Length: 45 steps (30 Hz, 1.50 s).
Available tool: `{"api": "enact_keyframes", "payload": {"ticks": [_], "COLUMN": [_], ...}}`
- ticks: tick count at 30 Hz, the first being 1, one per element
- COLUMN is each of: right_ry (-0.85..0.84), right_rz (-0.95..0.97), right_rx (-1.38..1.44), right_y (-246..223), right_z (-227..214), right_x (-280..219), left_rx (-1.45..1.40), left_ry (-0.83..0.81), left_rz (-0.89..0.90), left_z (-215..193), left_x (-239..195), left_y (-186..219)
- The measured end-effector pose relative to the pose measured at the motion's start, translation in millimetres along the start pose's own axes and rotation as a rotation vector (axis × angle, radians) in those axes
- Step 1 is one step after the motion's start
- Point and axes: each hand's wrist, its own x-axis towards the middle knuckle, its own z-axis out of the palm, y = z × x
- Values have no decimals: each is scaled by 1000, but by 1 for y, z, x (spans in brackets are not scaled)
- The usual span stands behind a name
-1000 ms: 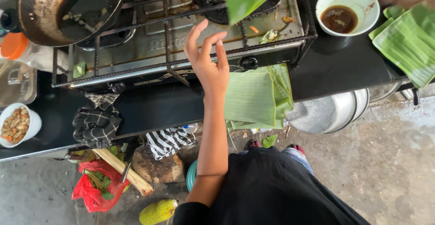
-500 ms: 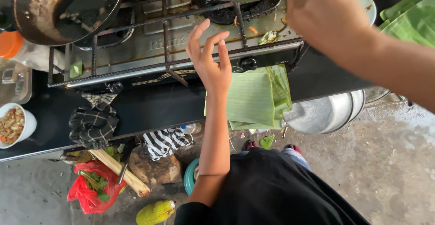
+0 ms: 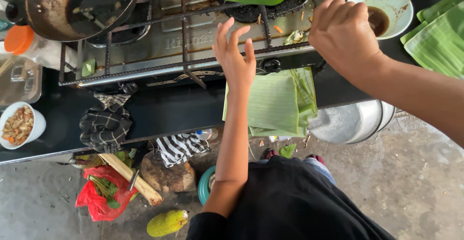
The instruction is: The person uses tongs to hold banana leaves over a gas stove flame to heat and soften them, flipping each leaf before stacking it on a pile.
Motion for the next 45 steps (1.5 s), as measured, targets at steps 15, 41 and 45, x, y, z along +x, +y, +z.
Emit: {"api": "enact_keyframes", "payload": {"ticks": [15, 41, 45], "right_ry": [87, -420, -476], "right_rz": [59, 825, 1131], "right_rx": [-4, 1213, 1839], "right_y": [-8, 102, 121], "right_z": [35, 72, 128], "right_x": [-30, -212, -306], "left_rx": [16, -185, -210], "left_ry": [-87, 50, 31], "left_rz": [-29, 149, 181], "left_z": [4, 1, 22], "left_x": [6, -2, -11], "left_y": [-3, 112, 153]}}
